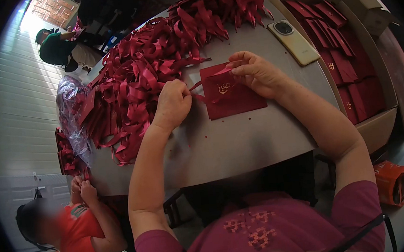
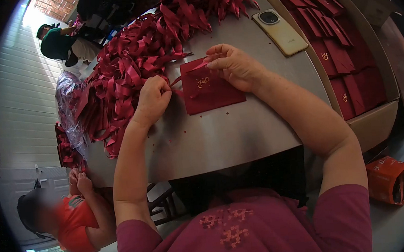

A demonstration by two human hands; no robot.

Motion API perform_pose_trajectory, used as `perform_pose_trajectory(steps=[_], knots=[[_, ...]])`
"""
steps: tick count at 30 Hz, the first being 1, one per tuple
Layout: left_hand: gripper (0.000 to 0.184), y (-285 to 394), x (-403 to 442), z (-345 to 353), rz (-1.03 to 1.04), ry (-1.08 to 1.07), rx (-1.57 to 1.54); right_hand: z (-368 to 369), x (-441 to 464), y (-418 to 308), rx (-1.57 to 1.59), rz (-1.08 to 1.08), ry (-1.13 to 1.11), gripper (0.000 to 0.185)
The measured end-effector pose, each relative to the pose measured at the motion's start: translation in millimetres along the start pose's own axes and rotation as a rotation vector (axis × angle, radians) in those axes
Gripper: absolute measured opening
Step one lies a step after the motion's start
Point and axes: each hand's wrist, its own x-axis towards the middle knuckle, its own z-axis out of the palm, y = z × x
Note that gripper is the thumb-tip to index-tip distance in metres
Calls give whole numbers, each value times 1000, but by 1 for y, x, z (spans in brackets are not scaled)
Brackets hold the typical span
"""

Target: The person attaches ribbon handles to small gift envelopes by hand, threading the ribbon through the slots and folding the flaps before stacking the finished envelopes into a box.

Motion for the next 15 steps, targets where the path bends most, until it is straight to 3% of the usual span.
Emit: perform_pose_trajectory(steps=[10, 15], knots=[[10, 0, -13, -8, 7, 9, 42, 7, -1, 1, -38, -16, 3, 37], [8, 1, -18, -13, 6, -8, 55, 5, 1, 0, 31, 19, -50, 21]])
